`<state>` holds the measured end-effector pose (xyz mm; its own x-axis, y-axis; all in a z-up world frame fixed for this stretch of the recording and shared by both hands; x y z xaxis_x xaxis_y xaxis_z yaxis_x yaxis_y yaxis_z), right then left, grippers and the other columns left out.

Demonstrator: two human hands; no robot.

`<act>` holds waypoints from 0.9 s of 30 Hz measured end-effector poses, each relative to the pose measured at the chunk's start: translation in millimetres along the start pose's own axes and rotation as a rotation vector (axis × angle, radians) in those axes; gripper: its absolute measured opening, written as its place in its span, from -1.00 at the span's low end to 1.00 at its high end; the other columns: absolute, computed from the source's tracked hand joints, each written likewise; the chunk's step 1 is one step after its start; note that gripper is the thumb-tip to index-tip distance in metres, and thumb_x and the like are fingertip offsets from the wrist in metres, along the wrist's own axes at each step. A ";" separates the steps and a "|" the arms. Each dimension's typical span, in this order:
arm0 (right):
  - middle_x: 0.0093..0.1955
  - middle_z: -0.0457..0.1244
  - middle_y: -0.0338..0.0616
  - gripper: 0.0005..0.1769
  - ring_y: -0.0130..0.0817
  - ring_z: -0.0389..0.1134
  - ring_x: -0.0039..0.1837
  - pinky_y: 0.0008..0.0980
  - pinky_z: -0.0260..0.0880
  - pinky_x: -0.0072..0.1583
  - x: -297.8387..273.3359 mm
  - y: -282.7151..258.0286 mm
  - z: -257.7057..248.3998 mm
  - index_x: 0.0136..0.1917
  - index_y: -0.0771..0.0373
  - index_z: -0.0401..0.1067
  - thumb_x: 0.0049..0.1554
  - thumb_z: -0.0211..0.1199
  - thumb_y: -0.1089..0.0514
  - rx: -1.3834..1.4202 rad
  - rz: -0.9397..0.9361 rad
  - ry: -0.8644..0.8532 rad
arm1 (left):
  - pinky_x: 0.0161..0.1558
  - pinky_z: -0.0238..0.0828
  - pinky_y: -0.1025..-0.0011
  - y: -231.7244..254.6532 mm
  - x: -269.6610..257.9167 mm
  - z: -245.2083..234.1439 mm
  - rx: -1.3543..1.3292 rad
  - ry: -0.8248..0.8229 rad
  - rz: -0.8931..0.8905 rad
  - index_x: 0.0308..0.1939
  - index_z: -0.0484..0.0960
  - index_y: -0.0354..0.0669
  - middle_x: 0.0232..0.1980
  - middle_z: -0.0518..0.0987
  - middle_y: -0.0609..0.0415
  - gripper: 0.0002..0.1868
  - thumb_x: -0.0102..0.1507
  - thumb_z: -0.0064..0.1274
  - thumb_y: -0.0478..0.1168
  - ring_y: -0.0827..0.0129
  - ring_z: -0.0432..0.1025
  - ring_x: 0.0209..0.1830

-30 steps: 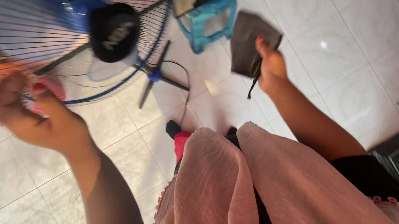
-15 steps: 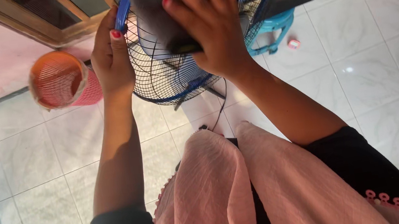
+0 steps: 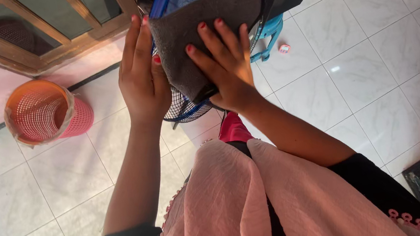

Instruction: The person holds a standing fan and uses a screwdriver to tighten a screw on the fan's neck. They then reposition the fan on the floor.

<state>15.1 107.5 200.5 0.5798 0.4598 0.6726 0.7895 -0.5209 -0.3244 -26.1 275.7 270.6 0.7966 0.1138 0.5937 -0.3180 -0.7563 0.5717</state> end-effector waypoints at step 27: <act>0.52 0.23 0.03 -0.51 -0.08 0.25 0.55 0.08 -0.13 0.60 37.4 157.9 -63.3 0.46 0.24 0.33 0.41 0.13 -0.09 0.406 0.277 0.298 | 0.35 0.52 0.21 0.2 3.8 -4.0 0.007 0.005 -0.053 0.52 0.32 -0.10 0.55 0.35 -0.23 -0.15 0.29 0.40 0.09 -0.03 0.44 0.44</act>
<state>148.7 -3.0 216.6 0.7411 0.0924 0.6650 0.6640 -0.2480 -0.7054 -25.2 278.6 275.3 0.8094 0.1573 0.5658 -0.2718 -0.7537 0.5983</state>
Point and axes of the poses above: each hand's wrist, its own x-axis towards the middle knuckle, its own z-axis out of the palm, y = z × x, the point moved 10 cm from there along x, towards the middle knuckle
